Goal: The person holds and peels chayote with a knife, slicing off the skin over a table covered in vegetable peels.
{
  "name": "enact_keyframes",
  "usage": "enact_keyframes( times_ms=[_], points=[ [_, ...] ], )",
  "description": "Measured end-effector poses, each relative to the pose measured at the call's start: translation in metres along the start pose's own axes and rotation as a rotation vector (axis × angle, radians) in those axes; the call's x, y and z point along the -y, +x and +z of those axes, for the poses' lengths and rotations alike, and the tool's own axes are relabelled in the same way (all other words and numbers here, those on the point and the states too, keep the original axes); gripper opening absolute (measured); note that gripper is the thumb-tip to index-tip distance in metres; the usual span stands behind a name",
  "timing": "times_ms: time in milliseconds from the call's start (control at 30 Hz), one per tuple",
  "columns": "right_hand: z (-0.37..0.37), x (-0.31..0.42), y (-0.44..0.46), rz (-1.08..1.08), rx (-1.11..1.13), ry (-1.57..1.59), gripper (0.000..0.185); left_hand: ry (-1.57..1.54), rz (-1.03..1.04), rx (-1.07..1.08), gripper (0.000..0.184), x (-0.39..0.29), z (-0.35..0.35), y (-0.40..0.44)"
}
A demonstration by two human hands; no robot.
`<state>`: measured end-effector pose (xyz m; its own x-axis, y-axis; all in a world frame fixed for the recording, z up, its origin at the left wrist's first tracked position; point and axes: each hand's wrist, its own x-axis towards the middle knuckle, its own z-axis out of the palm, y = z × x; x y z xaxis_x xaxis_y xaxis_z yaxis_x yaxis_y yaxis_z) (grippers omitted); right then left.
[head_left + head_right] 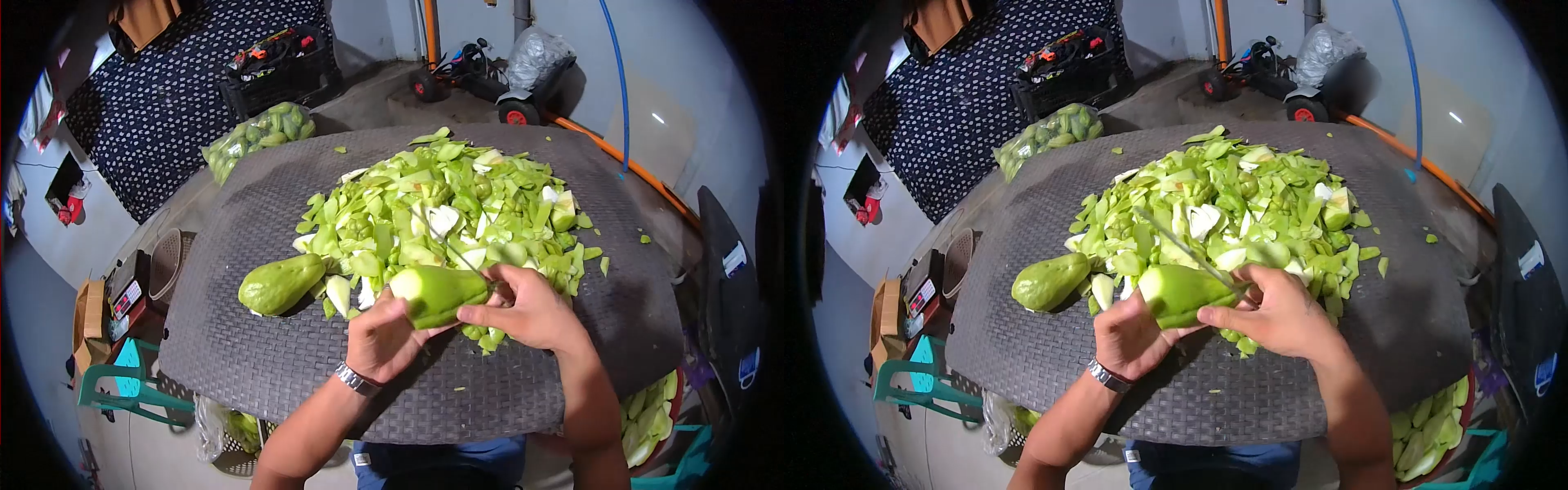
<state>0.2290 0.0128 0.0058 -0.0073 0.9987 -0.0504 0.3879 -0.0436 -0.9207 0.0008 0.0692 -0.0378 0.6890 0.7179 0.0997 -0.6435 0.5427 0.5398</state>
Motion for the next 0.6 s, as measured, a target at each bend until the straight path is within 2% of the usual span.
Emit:
enact_keyframes(
  times_ms=[33,133,267,400,467,533,567,600],
  points=[
    [0.005,-0.003,0.000,-0.021,-0.029,0.025,0.059,-0.147,0.003,0.000,0.069,0.004,0.000,0.001],
    [0.007,-0.006,0.003,-0.099,-0.128,0.128,0.051,-0.037,-0.149,-0.162,0.071,0.000,0.005,0.007],
    [0.001,-0.004,0.006,-0.116,-0.170,0.172,0.047,0.039,-0.307,-0.116,0.064,-0.003,0.000,0.002],
    [0.005,0.003,0.002,-0.232,-0.320,-0.235,0.053,-0.009,-0.217,-0.146,0.057,0.001,0.009,-0.004],
    [0.011,0.007,-0.002,-0.357,-0.291,-0.403,0.068,0.000,-0.167,-0.227,0.059,-0.001,0.003,-0.001],
    [0.021,0.003,-0.003,-0.487,-0.215,-0.477,0.073,-0.193,-0.127,-0.269,0.063,-0.002,-0.008,0.000],
    [0.026,0.004,-0.006,-0.504,-0.190,-0.514,0.074,-0.120,-0.175,-0.301,0.064,-0.007,-0.010,0.001],
    [0.031,0.008,-0.008,-0.524,-0.168,-0.553,0.075,-0.171,-0.111,-0.441,0.061,-0.007,-0.002,0.005]
  ],
)
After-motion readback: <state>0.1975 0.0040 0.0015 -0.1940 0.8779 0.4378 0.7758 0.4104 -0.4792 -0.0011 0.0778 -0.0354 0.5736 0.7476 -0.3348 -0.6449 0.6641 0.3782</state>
